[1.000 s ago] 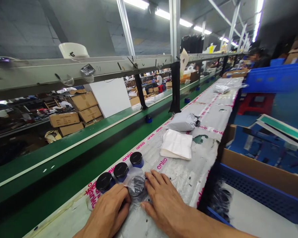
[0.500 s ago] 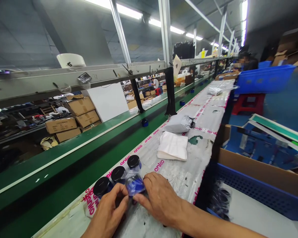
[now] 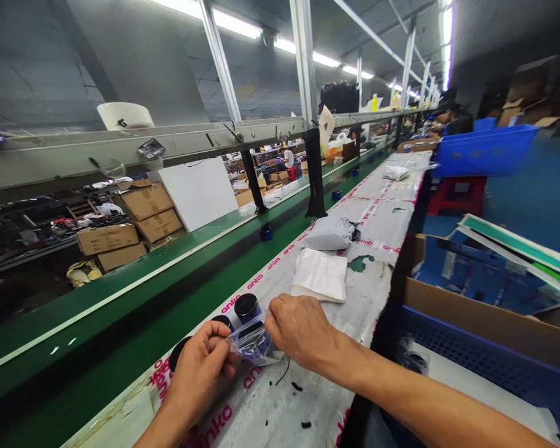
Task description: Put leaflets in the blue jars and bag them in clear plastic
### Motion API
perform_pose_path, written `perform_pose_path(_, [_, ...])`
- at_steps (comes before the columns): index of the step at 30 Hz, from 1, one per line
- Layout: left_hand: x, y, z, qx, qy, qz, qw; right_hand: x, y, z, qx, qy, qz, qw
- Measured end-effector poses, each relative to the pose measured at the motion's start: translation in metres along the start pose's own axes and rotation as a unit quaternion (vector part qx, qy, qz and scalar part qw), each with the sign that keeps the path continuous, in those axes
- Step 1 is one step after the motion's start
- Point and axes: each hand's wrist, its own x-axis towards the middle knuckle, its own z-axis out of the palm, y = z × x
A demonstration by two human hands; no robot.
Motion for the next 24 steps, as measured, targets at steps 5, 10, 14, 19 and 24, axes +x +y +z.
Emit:
perform_pose_path(5, [0.011, 0.037, 0.007, 0.109, -0.005, 0.066, 0.992, 0.025, 0.019, -0.019, 0.023, -0.006, 0.054, 0.998])
perform_pose_path(10, [0.060, 0.073, 0.022, 0.049, -0.003, 0.093, 0.994, 0.072, 0.048, -0.037, 0.063, -0.025, 0.117, 0.991])
perform_pose_path(14, [0.110, 0.080, 0.033, -0.008, -0.011, 0.032, 0.999, 0.108, 0.069, -0.033, 0.084, -0.039, 0.139, 0.986])
perform_pose_path(19, [0.144, 0.068, 0.043, -0.034, -0.007, -0.010, 0.999, 0.115, 0.090, -0.027, 0.103, -0.025, 0.146, 0.984])
perform_pose_path(24, [0.142, 0.065, 0.039, -0.029, 0.064, 0.043, 0.997, 0.072, 0.104, -0.024, 0.076, -0.011, 0.109, 0.991])
